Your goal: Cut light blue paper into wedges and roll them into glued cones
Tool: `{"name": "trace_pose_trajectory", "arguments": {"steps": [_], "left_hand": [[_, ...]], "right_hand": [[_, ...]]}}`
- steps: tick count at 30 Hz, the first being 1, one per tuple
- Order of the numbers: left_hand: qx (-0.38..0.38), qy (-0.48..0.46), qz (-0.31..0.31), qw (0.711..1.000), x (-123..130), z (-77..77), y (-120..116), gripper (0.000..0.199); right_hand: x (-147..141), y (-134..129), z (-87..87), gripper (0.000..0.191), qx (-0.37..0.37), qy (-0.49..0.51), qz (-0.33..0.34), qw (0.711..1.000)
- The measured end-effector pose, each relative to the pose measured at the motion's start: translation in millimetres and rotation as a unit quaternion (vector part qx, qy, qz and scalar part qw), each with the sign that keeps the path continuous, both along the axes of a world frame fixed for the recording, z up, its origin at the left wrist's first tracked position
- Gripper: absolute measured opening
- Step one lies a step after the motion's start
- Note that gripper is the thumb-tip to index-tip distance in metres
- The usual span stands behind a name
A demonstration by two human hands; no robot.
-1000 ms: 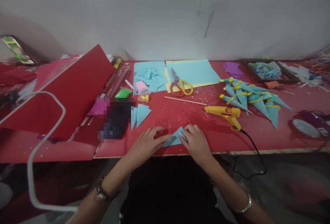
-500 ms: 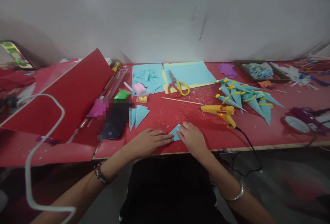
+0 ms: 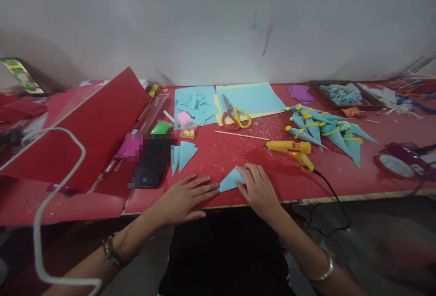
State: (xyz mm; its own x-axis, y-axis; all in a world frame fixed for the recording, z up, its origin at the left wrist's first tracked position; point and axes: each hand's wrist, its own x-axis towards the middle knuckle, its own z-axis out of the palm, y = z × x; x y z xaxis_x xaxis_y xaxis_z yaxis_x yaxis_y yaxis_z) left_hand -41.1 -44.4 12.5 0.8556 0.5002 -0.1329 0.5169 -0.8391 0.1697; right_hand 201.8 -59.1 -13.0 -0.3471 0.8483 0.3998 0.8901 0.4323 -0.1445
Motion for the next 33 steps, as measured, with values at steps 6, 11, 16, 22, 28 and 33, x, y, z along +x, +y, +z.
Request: {"name": "trace_pose_trajectory", "arguments": {"steps": [6, 11, 16, 22, 28, 33], "left_hand": [[0.011, -0.007, 0.006, 1.000, -3, -10.8, -2, 0.061], [0.019, 0.002, -0.003, 1.000, -3, -11.6, -3, 0.064], [0.037, 0.005, -0.008, 0.999, -4, -9.1, -2, 0.064], [0.031, 0.028, 0.007, 0.999, -10, -7.1, -5, 0.059], [0.005, 0.020, 0.016, 1.000, -16, -5.3, -5, 0.053], [-0.021, -0.054, 0.050, 0.997, -8, -0.7, -8, 0.040]], "right_hand": [[-1, -32, -1.1, 0.037, 0.014, -0.018, 0.120, 0.993], [4, -31, -5.6, 0.038, -0.016, -0.014, 0.079, 0.997], [25, -30, -4.4, 0.039, -0.046, -0.028, 0.042, 0.998], [41, -33, -4.2, 0.041, -0.062, -0.039, 0.024, 0.997], [59, -21, -3.9, 0.034, -0.099, 0.017, 0.062, 0.993], [52, -3, 7.2, 0.028, -0.129, 0.177, 0.037, 0.975]]}}
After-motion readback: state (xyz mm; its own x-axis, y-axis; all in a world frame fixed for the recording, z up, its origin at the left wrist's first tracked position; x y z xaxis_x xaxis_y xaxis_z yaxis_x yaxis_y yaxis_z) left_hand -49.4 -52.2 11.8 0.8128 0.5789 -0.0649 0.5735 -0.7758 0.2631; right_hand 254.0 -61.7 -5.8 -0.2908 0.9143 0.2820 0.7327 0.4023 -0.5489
